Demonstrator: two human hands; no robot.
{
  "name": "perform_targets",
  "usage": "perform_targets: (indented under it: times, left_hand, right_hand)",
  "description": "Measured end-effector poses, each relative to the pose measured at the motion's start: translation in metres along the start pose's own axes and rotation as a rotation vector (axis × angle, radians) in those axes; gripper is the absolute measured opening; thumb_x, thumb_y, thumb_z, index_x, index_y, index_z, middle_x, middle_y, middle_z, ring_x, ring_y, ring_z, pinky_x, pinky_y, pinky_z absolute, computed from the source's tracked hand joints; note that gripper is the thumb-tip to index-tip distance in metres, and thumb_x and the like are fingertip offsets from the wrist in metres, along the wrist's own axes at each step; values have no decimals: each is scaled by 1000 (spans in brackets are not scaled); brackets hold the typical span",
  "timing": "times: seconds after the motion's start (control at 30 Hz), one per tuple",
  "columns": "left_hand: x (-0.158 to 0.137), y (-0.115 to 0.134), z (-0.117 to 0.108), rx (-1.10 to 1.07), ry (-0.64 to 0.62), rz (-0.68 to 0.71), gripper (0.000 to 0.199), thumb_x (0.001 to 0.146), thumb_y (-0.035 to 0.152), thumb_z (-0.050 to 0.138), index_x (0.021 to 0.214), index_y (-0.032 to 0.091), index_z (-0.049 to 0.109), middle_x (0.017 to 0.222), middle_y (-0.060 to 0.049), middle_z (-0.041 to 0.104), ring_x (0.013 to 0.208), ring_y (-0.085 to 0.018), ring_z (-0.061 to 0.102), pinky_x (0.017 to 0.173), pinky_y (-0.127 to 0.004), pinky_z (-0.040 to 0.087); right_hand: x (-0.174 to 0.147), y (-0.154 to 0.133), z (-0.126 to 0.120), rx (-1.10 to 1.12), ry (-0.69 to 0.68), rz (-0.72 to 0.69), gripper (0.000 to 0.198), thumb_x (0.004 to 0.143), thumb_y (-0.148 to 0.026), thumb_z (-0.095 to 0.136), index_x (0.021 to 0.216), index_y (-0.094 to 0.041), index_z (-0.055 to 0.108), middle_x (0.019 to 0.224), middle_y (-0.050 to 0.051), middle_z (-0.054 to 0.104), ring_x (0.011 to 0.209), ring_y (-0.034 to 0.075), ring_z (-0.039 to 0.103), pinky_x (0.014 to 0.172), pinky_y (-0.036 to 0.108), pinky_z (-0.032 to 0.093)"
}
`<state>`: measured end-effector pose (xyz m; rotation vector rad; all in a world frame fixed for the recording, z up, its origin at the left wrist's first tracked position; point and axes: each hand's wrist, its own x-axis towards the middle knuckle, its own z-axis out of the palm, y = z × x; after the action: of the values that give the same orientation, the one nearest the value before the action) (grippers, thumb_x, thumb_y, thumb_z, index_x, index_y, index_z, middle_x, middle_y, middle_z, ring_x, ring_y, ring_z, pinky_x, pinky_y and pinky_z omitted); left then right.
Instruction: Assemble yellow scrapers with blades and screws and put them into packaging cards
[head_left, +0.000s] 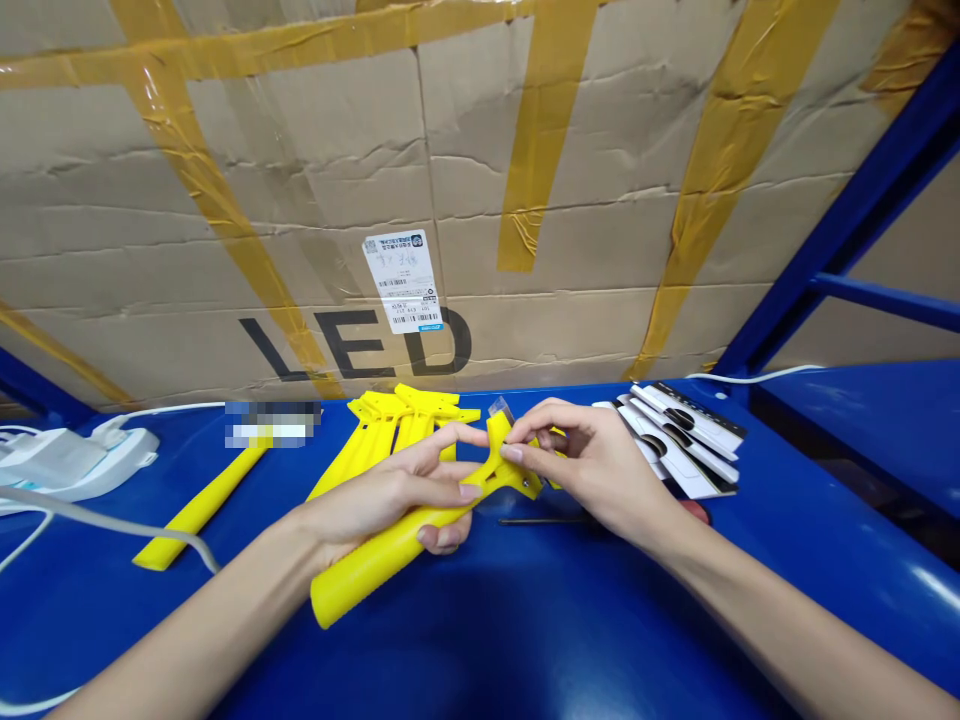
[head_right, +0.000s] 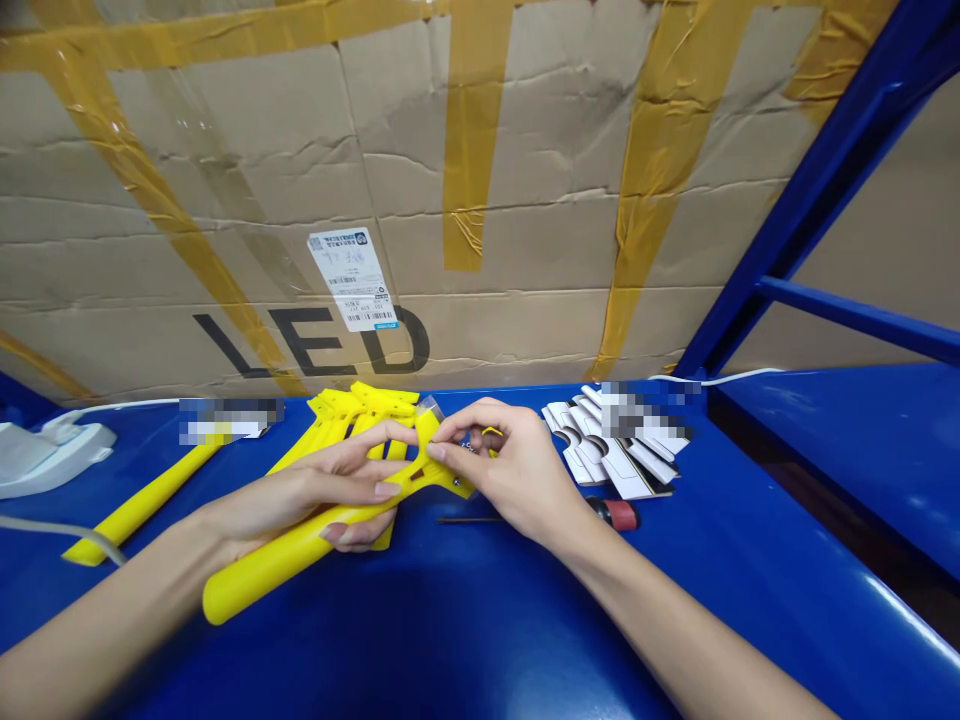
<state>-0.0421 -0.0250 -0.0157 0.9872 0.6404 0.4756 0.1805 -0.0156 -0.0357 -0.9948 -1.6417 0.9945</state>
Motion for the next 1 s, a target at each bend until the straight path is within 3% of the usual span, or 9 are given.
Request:
perform_targets:
  times: [0.13, 0.23, 0.4, 0.5, 0.6, 0.67, 0.83, 1.0]
  left_hand:
    - [-1, 1, 2, 27, -22, -11, 37, 93, 12, 63, 122, 26, 47, 74, 4, 56, 50, -4, 47, 51, -20, 30]
    - [-3, 1, 3, 13, -26, -5, 37, 92, 12, 64, 123, 26, 48, 77, 4, 57, 51, -4, 48, 51, -20, 29]
    - [-3, -1, 7, -63, -5, 5, 36, 90, 10, 64, 120, 24, 48, 70, 5, 54, 49, -4, 46, 51, -19, 29]
    - [-3, 0, 10, -89, 76, 38, 34, 92, 10, 61, 119, 24, 46, 64, 5, 51, 49, -5, 46, 52, -19, 29]
    - [-3, -1, 11, -114, 192, 109, 35, 92, 10, 60, 119, 26, 44, 64, 5, 50, 48, -5, 46, 51, -18, 31]
    - [-3, -2, 11, -132, 277, 162, 39, 89, 9, 63, 119, 25, 44, 71, 4, 53, 49, -5, 46, 50, -17, 30]
    - [-3, -9, 18, -148, 386, 230, 38, 88, 9, 63, 118, 23, 45, 71, 2, 54, 51, -5, 47, 49, -16, 31]
    - [-7, -11, 26, -119, 384, 238, 43, 90, 13, 64, 126, 24, 42, 60, 4, 52, 47, -5, 41, 50, -17, 31]
  right_hand:
    - [1, 2, -3, 212, 24, 178, 46, 58, -35, 92, 87, -21, 59, 79, -5, 56, 68, 11, 47, 62, 25, 40]
    - [1, 2, -4, 247, -22, 313, 57, 55, -39, 94, 95, -22, 57, 76, -7, 51, 63, 9, 44, 58, 24, 37]
    - [1, -2, -11, 154, -52, 280, 62, 63, -48, 88, 110, -24, 56, 70, -8, 51, 55, 8, 39, 51, 23, 33]
    - [-2, -6, -30, 27, -70, 200, 52, 77, -53, 77, 115, -25, 56, 78, -5, 59, 58, 10, 47, 54, 24, 37]
    - [-11, -6, -58, -459, -223, 25, 26, 88, -48, 68, 100, -24, 65, 78, -2, 65, 62, 13, 53, 58, 27, 39]
    - [-19, -4, -74, -720, -346, -89, 23, 90, -46, 66, 89, -23, 69, 78, 0, 67, 66, 14, 56, 61, 29, 38]
    - [-35, 1, -88, -847, -533, -54, 20, 83, -40, 75, 96, -25, 74, 92, 1, 72, 82, 19, 65, 73, 31, 44]
    - [-39, -2, -84, -927, -561, 9, 8, 84, -24, 70, 91, -25, 73, 90, 2, 72, 81, 20, 65, 70, 32, 46]
